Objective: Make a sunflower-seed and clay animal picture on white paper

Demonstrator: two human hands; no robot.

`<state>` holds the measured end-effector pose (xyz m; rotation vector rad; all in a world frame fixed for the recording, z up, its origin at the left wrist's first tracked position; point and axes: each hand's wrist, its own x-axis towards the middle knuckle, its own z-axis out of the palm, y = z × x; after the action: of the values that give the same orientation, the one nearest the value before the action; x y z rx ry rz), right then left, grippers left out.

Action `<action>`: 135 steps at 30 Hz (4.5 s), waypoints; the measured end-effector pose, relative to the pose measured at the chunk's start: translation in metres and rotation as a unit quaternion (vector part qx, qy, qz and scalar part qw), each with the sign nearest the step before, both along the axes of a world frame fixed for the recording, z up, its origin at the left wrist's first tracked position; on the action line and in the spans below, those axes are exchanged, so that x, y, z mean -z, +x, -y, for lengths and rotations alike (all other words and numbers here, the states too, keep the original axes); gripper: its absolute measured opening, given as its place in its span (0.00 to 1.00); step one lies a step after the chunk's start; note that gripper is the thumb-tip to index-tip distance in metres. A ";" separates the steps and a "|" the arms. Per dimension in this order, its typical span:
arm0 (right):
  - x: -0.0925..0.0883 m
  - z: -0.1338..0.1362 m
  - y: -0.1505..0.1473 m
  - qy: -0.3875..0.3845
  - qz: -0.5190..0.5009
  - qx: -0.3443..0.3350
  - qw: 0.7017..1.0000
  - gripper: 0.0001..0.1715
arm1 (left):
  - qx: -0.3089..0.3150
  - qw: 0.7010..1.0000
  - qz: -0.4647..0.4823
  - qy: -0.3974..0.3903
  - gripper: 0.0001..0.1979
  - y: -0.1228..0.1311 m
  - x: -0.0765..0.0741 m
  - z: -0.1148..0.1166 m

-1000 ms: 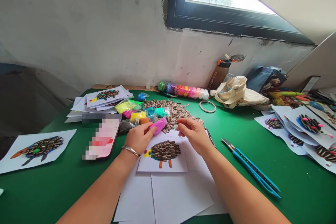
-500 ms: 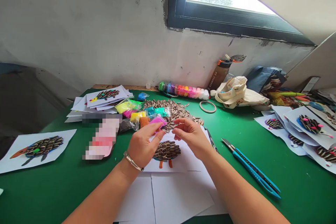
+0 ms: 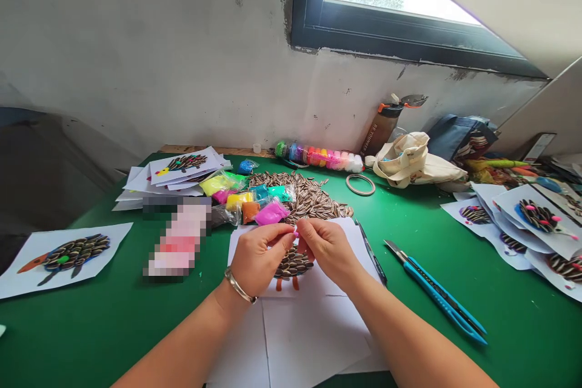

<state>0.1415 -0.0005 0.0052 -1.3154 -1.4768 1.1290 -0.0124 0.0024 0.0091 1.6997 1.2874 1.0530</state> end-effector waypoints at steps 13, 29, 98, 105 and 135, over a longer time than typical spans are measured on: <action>-0.002 0.003 0.003 0.196 0.115 -0.023 0.973 0.09 | 0.054 0.946 0.217 -0.236 0.17 -0.002 -0.006 -0.007; 0.001 0.004 0.005 0.238 0.150 -0.061 0.958 0.09 | 0.073 0.897 0.264 -0.347 0.18 -0.008 -0.004 -0.010; -0.004 0.008 0.007 0.200 0.191 -0.090 0.957 0.08 | 0.102 0.889 0.243 -0.376 0.19 -0.011 -0.006 -0.011; -0.004 0.006 0.007 0.212 0.183 -0.086 0.956 0.04 | 0.095 0.892 0.243 -0.370 0.19 -0.011 -0.007 -0.012; -0.002 0.007 0.003 0.106 0.252 -0.074 0.959 0.08 | 0.081 0.976 0.034 -0.197 0.06 -0.007 -0.003 -0.010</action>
<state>0.1447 -0.0072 0.0075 -1.4206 -2.0341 0.7196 -0.0194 0.0122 0.0117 1.4251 1.1982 0.7002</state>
